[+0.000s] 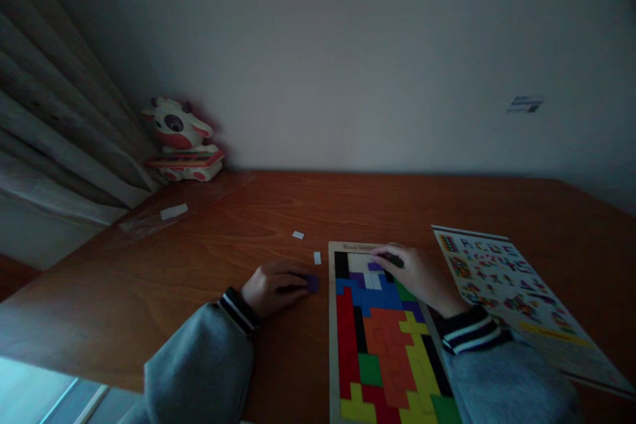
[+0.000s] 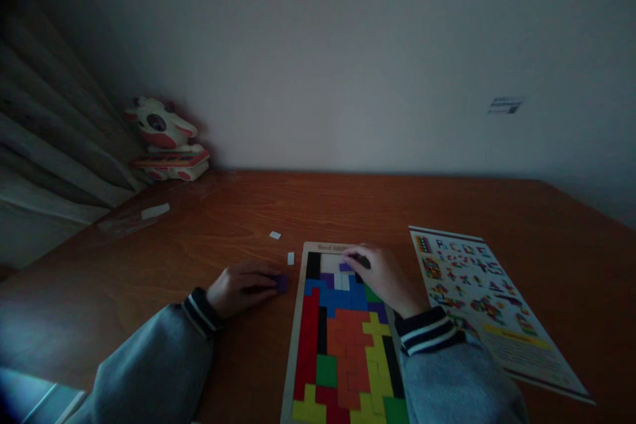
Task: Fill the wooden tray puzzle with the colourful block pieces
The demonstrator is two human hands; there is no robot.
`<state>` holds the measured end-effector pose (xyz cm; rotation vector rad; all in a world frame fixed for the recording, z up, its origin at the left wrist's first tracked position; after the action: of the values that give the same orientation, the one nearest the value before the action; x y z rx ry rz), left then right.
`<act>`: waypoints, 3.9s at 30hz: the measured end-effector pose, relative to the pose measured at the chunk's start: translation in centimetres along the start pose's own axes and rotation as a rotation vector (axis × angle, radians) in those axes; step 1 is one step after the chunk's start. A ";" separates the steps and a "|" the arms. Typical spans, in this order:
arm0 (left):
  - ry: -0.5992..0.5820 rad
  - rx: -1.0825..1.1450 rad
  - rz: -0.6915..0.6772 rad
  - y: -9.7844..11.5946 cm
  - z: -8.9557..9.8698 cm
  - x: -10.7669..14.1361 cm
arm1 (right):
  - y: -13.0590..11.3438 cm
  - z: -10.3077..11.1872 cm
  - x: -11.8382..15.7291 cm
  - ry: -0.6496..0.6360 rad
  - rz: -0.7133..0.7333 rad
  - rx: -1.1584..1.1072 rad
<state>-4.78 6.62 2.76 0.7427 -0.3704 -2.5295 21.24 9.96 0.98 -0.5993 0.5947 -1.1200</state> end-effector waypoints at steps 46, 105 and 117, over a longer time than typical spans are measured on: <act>-0.016 0.119 -0.038 0.3 -6.3 -9.8 | -0.6 0.5 0.5 0.227 -0.059 -0.208; 0.058 0.106 0.044 -0.3 -5.9 -9.3 | 1.1 -0.6 -0.8 0.087 0.071 0.037; 0.092 0.113 -0.022 0.8 -5.4 -9.2 | -1.0 -0.1 -0.3 0.145 0.119 0.108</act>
<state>5.38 10.01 2.67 0.9068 -0.4789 -2.5004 20.40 9.85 1.64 -0.3869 0.6814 -1.0816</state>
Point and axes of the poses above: each hand's wrist, its own x-axis away from the middle knuckle, its own z-axis out of the back of the hand, y = z × x, the point moved 9 cm from there along -x, towards the middle knuckle, and after that the axes turned 7 degrees about -y, right-handed, at the moved point
